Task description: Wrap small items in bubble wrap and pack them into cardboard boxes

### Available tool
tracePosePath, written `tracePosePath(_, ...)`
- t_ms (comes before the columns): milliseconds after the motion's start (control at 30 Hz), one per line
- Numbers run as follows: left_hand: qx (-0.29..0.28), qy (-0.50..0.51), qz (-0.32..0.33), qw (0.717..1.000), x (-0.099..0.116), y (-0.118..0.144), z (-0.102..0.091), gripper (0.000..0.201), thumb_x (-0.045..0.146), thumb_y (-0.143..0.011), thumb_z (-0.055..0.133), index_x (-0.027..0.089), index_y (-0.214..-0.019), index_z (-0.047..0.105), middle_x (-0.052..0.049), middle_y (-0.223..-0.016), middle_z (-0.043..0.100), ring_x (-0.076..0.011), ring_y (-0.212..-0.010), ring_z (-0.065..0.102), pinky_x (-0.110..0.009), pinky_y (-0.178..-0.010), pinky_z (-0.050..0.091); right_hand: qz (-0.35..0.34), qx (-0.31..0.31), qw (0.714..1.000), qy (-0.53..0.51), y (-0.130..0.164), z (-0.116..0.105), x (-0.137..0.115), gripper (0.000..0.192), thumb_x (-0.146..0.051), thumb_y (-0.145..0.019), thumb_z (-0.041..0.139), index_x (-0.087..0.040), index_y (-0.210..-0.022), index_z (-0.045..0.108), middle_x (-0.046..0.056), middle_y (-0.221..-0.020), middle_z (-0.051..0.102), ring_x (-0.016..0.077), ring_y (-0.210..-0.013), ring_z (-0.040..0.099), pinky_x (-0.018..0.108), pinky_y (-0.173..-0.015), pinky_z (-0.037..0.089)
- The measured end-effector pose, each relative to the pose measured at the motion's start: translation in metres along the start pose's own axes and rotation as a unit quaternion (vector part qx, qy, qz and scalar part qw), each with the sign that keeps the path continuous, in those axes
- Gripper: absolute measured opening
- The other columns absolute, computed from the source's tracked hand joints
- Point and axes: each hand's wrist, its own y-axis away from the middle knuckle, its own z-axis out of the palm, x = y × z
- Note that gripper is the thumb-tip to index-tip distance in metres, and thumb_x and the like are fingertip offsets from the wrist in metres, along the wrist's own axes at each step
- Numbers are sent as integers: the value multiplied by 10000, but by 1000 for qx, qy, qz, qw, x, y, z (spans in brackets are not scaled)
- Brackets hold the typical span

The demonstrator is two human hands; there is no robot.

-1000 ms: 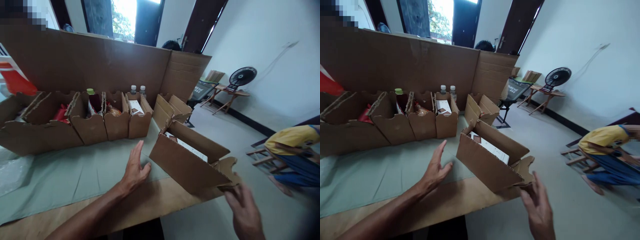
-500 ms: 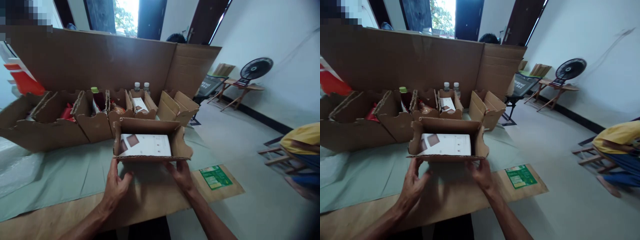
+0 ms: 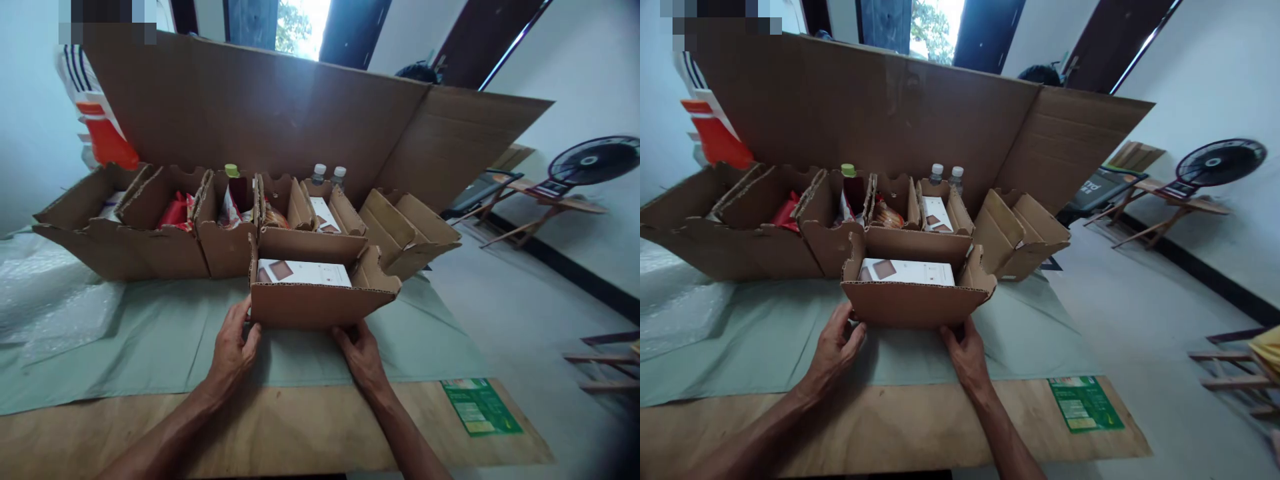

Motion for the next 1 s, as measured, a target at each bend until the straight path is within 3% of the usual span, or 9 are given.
tracePosePath(133, 15, 12, -15, 1000, 1, -3, -2, 451, 213, -885, 545, 233, -1329, 618, -78, -1074, 647, -194, -888, 625, -315, -739, 542, 6, -30, 999, 22, -8, -4, 0, 448, -531, -832, 655, -205, -1139, 644, 122, -1056, 777, 307, -957, 728, 459, -846, 595)
tracePosePath(233, 6, 12, -28, 1000, -1, -2, -4, 476, 214, -859, 562, 216, -1331, 616, -84, -1090, 652, -193, -877, 630, -301, -702, 532, -17, -21, 998, 62, -7, -31, -14, 507, -499, -778, 689, -213, -1194, 648, 123, -1123, 770, 303, -937, 731, 476, -846, 592)
tracePosePath(400, -6, 7, -34, 999, -6, 0, -5, 500, 189, -840, 556, 209, -1337, 609, -95, -1156, 656, -196, -918, 651, -312, -746, 541, -183, 123, 951, 215, -4, -84, -95, 505, -520, -936, 608, -312, -1396, 612, 83, -1370, 677, 316, -1216, 639, 537, -1049, 488)
tracePosePath(533, -1, -15, -21, 1000, -6, -1, -5, 507, 174, -822, 548, 208, -1324, 615, -87, -1113, 652, -180, -824, 626, -314, -720, 531, -290, -34, 882, 368, -34, -75, -159, 555, -618, -972, 509, -236, -1349, 654, 137, -1278, 722, 364, -1207, 647, 534, -1035, 475)
tracePosePath(667, -5, -14, -16, 1000, -3, 0, -6, 510, 161, -822, 543, 208, -1325, 613, -65, -1048, 646, -169, -761, 599, -331, -749, 534, -229, -201, 822, 481, -70, -45, -184, 628, -718, -944, 470, -184, -1154, 726, 127, -884, 774, 312, -840, 713, 432, -802, 526)
tracePosePath(767, -6, -11, -19, 1000, -3, 1, -5, 521, 151, -827, 536, 194, -1343, 593, -75, -1081, 641, -167, -772, 600, -338, -763, 530, -189, -256, 817, 480, -78, -36, -187, 694, -774, -913, 461, -180, -1157, 725, 133, -893, 774, 315, -812, 713, 420, -754, 528)
tracePosePath(867, -8, -2, -23, 1000, -4, 1, -4, 529, 150, -825, 535, 181, -1351, 575, -96, -1132, 638, -172, -799, 610, -336, -758, 531, -223, -214, 842, 443, -65, -43, -180, 707, -768, -901, 489, -189, -1248, 700, 166, -1161, 763, 386, -1053, 703, 510, -887, 533)
tracePosePath(933, -8, 9, -29, 1000, -4, 2, -4, 551, 154, -818, 542, 182, -1368, 557, -110, -1174, 637, -172, -797, 615, -335, -752, 533, -281, -112, 865, 400, -48, -53, -169, 661, -726, -914, 525, -221, -1313, 672, 152, -1331, 706, 398, -1242, 631, 561, -1026, 478)
tracePosePath(1000, -9, 22, -40, 999, -5, 1, -4, 573, 161, -817, 552, 188, -1389, 536, -120, -1220, 633, -165, -772, 616, -341, -753, 535, -301, 39, 890, 341, -30, -63, -150, 563, -653, -948, 542, -261, -1333, 661, 122, -1379, 680, 363, -1300, 599, 554, -1098, 435)
